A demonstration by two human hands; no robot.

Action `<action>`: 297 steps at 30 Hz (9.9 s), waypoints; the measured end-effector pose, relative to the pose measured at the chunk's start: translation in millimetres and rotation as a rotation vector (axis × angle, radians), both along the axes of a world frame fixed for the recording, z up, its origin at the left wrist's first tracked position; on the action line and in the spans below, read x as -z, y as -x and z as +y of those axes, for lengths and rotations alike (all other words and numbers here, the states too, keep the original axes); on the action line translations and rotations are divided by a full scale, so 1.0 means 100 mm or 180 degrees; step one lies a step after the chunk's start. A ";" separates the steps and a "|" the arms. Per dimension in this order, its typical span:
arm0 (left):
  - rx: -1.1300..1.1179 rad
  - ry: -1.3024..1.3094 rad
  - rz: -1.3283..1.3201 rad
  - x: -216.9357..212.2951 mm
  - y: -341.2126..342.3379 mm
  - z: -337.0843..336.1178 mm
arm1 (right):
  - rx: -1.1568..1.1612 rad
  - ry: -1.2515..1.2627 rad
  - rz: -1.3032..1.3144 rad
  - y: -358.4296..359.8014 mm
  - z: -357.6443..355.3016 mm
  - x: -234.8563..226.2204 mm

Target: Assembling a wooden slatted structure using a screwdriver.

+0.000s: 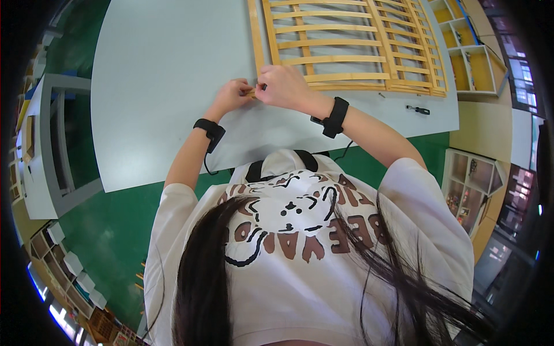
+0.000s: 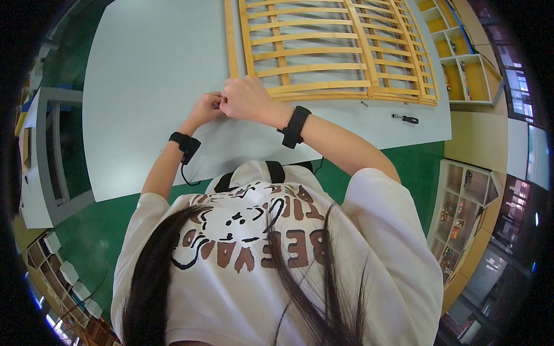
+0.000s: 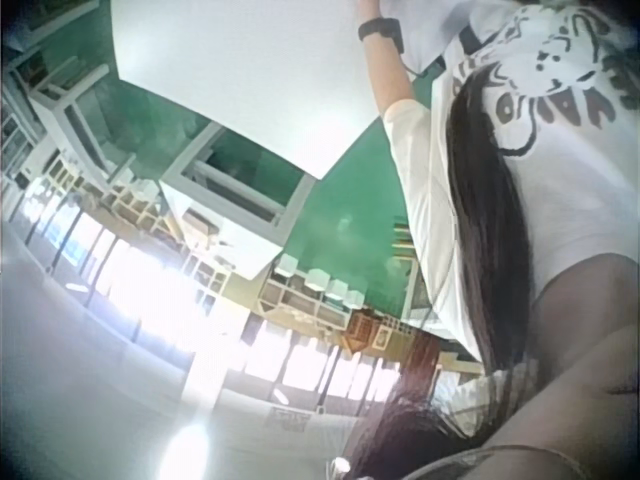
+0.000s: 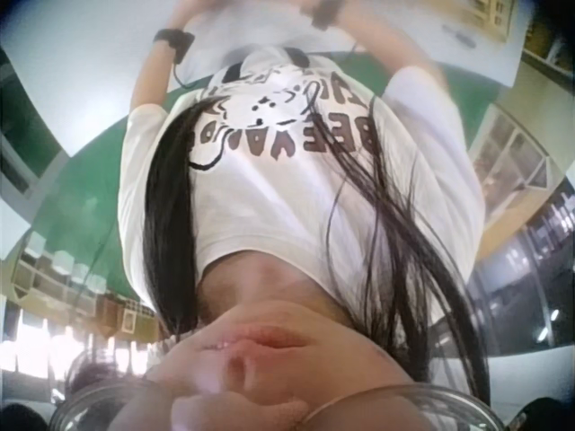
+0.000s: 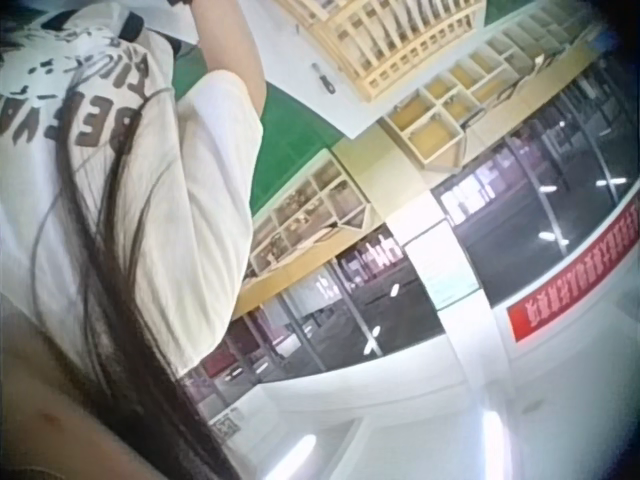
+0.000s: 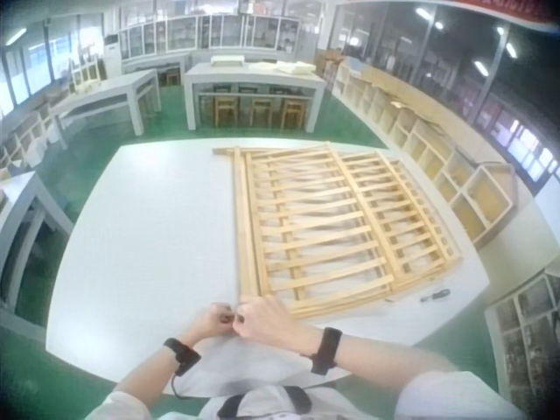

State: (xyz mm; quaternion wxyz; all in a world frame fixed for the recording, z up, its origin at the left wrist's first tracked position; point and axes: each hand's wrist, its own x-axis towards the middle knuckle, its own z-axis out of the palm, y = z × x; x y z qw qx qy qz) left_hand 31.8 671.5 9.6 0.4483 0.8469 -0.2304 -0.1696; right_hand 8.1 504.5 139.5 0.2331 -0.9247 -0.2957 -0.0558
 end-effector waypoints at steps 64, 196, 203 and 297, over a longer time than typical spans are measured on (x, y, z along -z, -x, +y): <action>0.0081 -0.0346 -0.0044 -0.18 0.04 0.02 | -0.1857 0.2101 -0.0186 -0.43 -0.07 -0.36; -0.0154 -0.0105 -0.0650 0.11 0.10 0.06 | -0.1592 0.3526 -0.1513 -0.09 0.23 -0.13; -0.0147 -0.0349 -0.0836 0.01 0.11 -0.01 | -0.2181 0.2406 -0.2611 -0.23 0.03 0.16; -0.0260 -0.0759 -0.0322 -0.08 0.17 0.04 | -0.1761 0.2194 0.0507 -0.64 0.18 -0.43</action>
